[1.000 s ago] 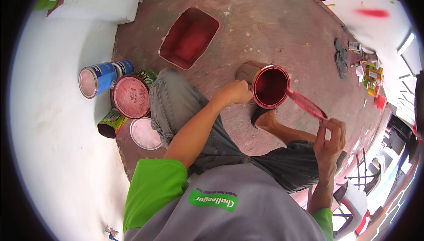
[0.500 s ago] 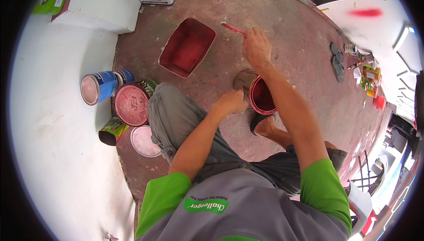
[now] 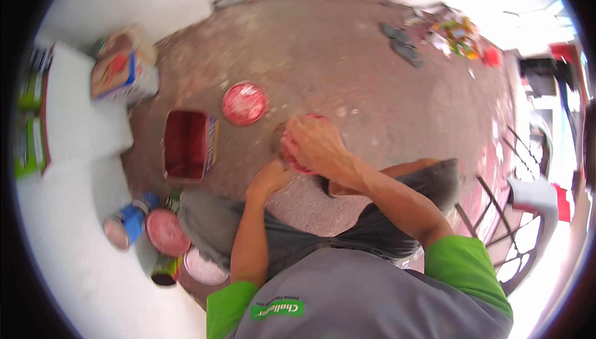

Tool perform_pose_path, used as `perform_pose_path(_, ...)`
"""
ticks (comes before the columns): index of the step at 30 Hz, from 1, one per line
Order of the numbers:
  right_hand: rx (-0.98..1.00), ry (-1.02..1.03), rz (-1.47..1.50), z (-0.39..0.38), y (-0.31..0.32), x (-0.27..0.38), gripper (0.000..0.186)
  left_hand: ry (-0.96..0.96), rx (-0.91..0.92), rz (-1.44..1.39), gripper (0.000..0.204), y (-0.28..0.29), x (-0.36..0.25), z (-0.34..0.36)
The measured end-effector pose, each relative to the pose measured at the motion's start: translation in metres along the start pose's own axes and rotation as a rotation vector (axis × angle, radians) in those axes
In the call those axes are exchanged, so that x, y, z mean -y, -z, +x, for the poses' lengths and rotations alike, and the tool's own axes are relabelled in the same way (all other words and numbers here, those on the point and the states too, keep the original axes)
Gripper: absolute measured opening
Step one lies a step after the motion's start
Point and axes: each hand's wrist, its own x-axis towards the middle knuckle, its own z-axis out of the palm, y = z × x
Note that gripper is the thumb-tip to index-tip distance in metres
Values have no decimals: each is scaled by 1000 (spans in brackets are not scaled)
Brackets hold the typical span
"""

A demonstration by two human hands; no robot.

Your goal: The person walks into a workshop, picks up a newspaper, and then sits on the floor to mix red paint. They open a paint can, stir the contents, and pour the paint into a rectangular container. They then add thinner from a yellow can and continue mixing.

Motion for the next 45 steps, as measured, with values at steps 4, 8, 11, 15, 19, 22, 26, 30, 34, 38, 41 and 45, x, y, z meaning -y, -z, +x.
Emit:
perform_pose_path(4, 70, -21, 17, -34, 93, -2, 22, 61, 0, 78, 69, 10, 4, 5)
perform_pose_path(8, 247, 82, -56, -58, 124, -33, 24, 96, -5, 141, 72, 13, -2, 2)
perform_pose_path(11, 229, 153, -98, -47, 128, -32, 26, 137, -124, 203, 64, 16, 0, -8)
perform_pose_path(15, 106, 316, 69, -25, 113, -28, 26, 238, -57, 273, 50, 23, 2, -19)
perform_pose_path(19, 153, 279, 108, -2, 109, -46, 27, 299, -28, 272, 46, 27, -19, -23)
perform_pose_path(22, 250, 231, 160, 8, 111, -56, 31, 264, -74, 343, 50, 26, -64, -32)
perform_pose_path(26, 204, 86, 319, 8, 91, -61, 33, 182, 21, 599, 52, 23, -101, -43)
perform_pose_path(30, 74, -270, 528, -21, 89, -64, 28, 56, 245, 686, 46, 35, -204, -96)
perform_pose_path(34, 5, -689, 648, -92, 108, -52, 24, 199, 184, 413, 42, 23, -233, -152)
perform_pose_path(38, -25, -783, 721, -172, 179, -37, 26, 174, 291, 432, 39, 40, -214, -207)
perform_pose_path(41, -92, -1082, 743, -237, 242, -50, 31, 332, 394, 502, 34, 58, -222, -224)
perform_pose_path(45, -201, -1459, 702, -342, 306, -66, 39, 486, 400, 283, 32, 71, -302, -199)
